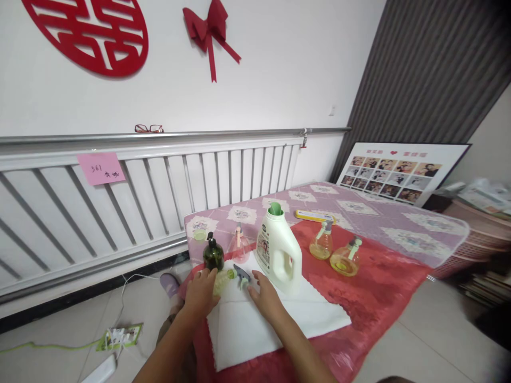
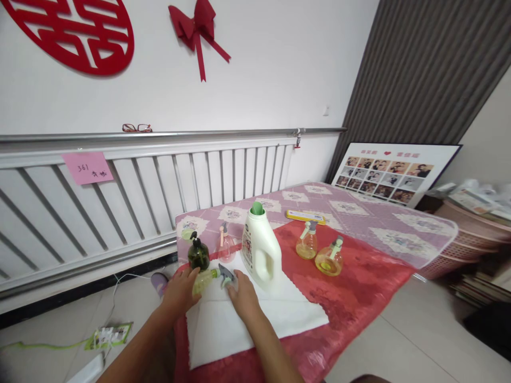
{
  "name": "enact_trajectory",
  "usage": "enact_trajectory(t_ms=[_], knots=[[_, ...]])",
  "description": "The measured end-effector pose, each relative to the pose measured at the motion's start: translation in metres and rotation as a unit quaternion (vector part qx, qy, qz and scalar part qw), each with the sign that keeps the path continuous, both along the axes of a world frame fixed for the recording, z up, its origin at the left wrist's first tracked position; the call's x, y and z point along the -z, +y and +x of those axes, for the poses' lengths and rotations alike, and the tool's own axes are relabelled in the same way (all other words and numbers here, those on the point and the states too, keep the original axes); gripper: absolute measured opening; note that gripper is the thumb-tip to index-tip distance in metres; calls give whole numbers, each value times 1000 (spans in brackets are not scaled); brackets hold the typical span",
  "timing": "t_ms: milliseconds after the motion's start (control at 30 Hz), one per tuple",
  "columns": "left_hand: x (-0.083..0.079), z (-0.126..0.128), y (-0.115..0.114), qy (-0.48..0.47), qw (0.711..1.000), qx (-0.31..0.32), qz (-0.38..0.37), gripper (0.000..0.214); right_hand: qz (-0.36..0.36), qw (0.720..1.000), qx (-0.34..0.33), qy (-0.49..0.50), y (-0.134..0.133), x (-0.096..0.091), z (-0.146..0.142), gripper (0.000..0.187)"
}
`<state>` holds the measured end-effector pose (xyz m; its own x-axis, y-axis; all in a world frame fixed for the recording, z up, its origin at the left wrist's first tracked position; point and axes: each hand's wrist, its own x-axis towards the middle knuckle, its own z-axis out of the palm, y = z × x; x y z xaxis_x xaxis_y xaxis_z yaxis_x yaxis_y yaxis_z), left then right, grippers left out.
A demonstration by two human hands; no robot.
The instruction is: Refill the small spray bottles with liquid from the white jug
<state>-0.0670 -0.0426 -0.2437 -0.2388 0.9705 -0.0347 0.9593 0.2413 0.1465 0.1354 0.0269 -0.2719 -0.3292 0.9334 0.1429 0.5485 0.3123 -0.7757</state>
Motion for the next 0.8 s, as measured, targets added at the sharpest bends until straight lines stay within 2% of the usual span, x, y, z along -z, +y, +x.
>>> enact_trajectory(t_ms=[100, 233, 433, 567, 633, 700, 800], knots=[[-1, 2, -3, 0, 1000, 1, 6, 75, 8, 997, -32, -66, 18, -1, -20, 62], [-1, 0, -8, -4, 1000, 2, 8, 76, -6, 986, -76, -146, 26, 2, -39, 79], [11, -14, -24, -12, 1000, 6, 25, 76, 9, 973, -73, -218, 24, 10, -44, 61], [26, -31, -45, -57, 995, -6, 77, 66, 18, 971, -65, -231, 24, 11, -44, 56], [35, -44, -58, -114, 985, -10, 129, 62, 20, 971, -55, -230, 25, 10, -45, 55], [44, -55, -71, -191, 965, -36, 178, 66, 20, 973, -38, -227, 25, 10, -48, 54], [50, -60, -88, -324, 909, -127, 228, 79, 16, 976, -6, -217, 24, 10, -54, 52]])
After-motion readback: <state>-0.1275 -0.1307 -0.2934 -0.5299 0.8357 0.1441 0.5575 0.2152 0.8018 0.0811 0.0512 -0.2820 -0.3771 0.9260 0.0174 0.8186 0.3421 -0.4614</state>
